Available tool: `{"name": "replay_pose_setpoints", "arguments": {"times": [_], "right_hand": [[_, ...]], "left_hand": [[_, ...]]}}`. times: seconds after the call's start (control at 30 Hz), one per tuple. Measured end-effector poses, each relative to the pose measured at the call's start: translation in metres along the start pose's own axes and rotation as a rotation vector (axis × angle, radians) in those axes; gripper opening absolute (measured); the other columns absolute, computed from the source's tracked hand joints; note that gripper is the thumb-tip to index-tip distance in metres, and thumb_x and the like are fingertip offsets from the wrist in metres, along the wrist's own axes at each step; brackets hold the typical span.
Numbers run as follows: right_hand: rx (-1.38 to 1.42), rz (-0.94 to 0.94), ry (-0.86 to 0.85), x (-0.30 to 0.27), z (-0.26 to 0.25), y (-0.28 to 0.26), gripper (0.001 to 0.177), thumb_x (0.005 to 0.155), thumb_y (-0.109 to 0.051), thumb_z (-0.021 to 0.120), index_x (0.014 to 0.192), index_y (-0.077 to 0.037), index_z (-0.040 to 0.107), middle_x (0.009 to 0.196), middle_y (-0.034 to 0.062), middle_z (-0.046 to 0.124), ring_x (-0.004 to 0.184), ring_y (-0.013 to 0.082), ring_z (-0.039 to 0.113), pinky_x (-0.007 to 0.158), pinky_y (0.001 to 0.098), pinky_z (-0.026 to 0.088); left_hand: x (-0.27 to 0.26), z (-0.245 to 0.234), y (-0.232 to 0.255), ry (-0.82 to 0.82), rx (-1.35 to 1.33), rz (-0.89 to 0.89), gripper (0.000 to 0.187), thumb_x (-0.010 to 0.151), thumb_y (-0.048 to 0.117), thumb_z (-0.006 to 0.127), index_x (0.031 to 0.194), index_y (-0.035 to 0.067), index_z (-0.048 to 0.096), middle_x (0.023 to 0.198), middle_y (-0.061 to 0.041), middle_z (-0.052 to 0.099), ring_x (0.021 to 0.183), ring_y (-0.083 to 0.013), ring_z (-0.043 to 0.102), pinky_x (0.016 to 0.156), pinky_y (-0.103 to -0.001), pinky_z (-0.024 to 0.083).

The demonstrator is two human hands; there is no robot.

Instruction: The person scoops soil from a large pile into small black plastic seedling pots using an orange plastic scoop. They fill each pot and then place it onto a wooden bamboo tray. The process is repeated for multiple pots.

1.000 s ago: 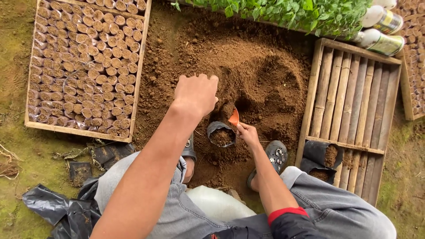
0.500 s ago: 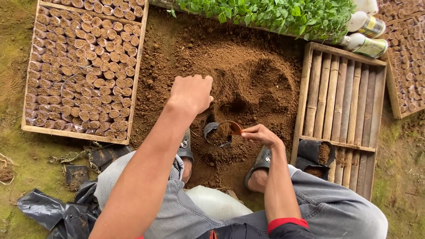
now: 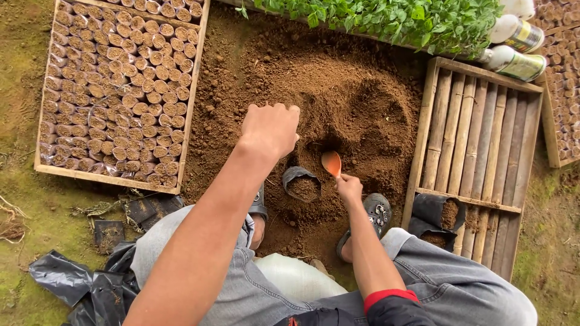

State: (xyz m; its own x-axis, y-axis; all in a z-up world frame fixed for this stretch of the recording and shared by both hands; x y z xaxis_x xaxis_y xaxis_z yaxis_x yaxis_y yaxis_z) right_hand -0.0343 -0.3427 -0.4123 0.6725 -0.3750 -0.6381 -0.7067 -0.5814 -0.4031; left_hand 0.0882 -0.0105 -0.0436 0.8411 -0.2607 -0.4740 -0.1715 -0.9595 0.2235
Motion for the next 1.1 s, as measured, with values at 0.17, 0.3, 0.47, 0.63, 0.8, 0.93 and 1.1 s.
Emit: {"name": "replay_pose_setpoints", "arguments": {"times": [0.17, 0.3, 0.47, 0.63, 0.8, 0.93, 1.1], "right_hand": [[0.15, -0.008, -0.027, -0.026, 0.022, -0.045, 0.034, 0.101, -0.027, 0.061, 0.129, -0.011, 0.072, 0.067, -0.0012, 0.071, 0.058, 0.0113, 0.064, 0.054, 0.0264, 0.051], [0.507, -0.008, -0.18, -0.065, 0.017, -0.09, 0.043, 0.106, -0.014, 0.052, 0.141, 0.01, 0.053, 0.071, 0.0055, 0.061, 0.055, 0.0078, 0.05, 0.048, 0.0208, 0.041], [0.449, -0.175, -0.232, -0.048, 0.007, -0.078, 0.037, 0.103, -0.018, 0.062, 0.132, 0.005, 0.064, 0.065, 0.0088, 0.062, 0.051, 0.0098, 0.051, 0.044, 0.0229, 0.041], [0.535, -0.235, -0.296, -0.059, -0.016, -0.096, 0.035, 0.099, -0.02, 0.069, 0.126, 0.002, 0.069, 0.059, 0.009, 0.059, 0.045, 0.0085, 0.047, 0.04, 0.0204, 0.039], [0.57, -0.321, -0.341, -0.117, -0.06, -0.143, 0.034, 0.093, -0.018, 0.076, 0.119, 0.003, 0.072, 0.061, 0.0113, 0.062, 0.049, 0.0069, 0.045, 0.046, 0.019, 0.038], [0.566, -0.387, -0.366, -0.129, -0.076, -0.141, 0.027, 0.089, -0.015, 0.08, 0.112, -0.001, 0.077, 0.061, 0.0126, 0.062, 0.052, 0.0095, 0.047, 0.049, 0.0215, 0.04], [0.339, -0.357, -0.499, -0.157, -0.082, -0.143, 0.018, 0.084, -0.015, 0.08, 0.098, -0.004, 0.081, 0.06, 0.012, 0.063, 0.055, 0.0132, 0.048, 0.051, 0.0239, 0.038]], "left_hand": [[0.0, 0.0, 0.0, -0.015, -0.016, -0.008, 0.054, 0.097, 0.032, 0.068, 0.142, 0.005, 0.055, 0.116, -0.019, 0.071, 0.102, -0.0368, 0.073, 0.099, -0.062, 0.046], [-0.001, -0.001, -0.001, -0.025, -0.021, -0.009, 0.055, 0.097, 0.032, 0.067, 0.144, 0.005, 0.054, 0.117, -0.02, 0.07, 0.102, -0.037, 0.074, 0.1, -0.062, 0.046], [0.0, 0.002, -0.003, -0.034, -0.012, -0.01, 0.053, 0.098, 0.032, 0.067, 0.142, 0.005, 0.055, 0.115, -0.019, 0.071, 0.102, -0.0364, 0.074, 0.1, -0.061, 0.046], [0.001, 0.003, -0.003, -0.014, 0.003, -0.004, 0.054, 0.097, 0.033, 0.067, 0.142, 0.005, 0.056, 0.113, -0.019, 0.072, 0.101, -0.0365, 0.074, 0.098, -0.06, 0.047], [-0.007, -0.001, 0.0, -0.024, -0.002, 0.0, 0.054, 0.098, 0.033, 0.066, 0.143, 0.004, 0.055, 0.115, -0.021, 0.072, 0.104, -0.0377, 0.073, 0.099, -0.062, 0.048], [-0.013, -0.001, -0.001, -0.03, 0.014, 0.024, 0.052, 0.099, 0.032, 0.066, 0.141, 0.003, 0.056, 0.114, -0.021, 0.073, 0.104, -0.0386, 0.073, 0.099, -0.063, 0.049], [-0.021, 0.002, 0.005, -0.072, 0.002, 0.019, 0.054, 0.1, 0.032, 0.063, 0.145, 0.004, 0.054, 0.122, -0.024, 0.07, 0.111, -0.0415, 0.071, 0.1, -0.064, 0.049]]}}
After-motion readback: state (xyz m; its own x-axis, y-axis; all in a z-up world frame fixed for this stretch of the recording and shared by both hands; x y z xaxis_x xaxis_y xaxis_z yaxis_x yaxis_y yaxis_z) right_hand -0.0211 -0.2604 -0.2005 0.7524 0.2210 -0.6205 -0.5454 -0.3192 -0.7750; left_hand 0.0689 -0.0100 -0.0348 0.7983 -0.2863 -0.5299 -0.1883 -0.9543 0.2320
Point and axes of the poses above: each hand's wrist, its own x-axis towards the middle knuckle, its own z-axis out of the palm, y = z × x, the point moved 10 cm from there along x, towards the middle knuckle
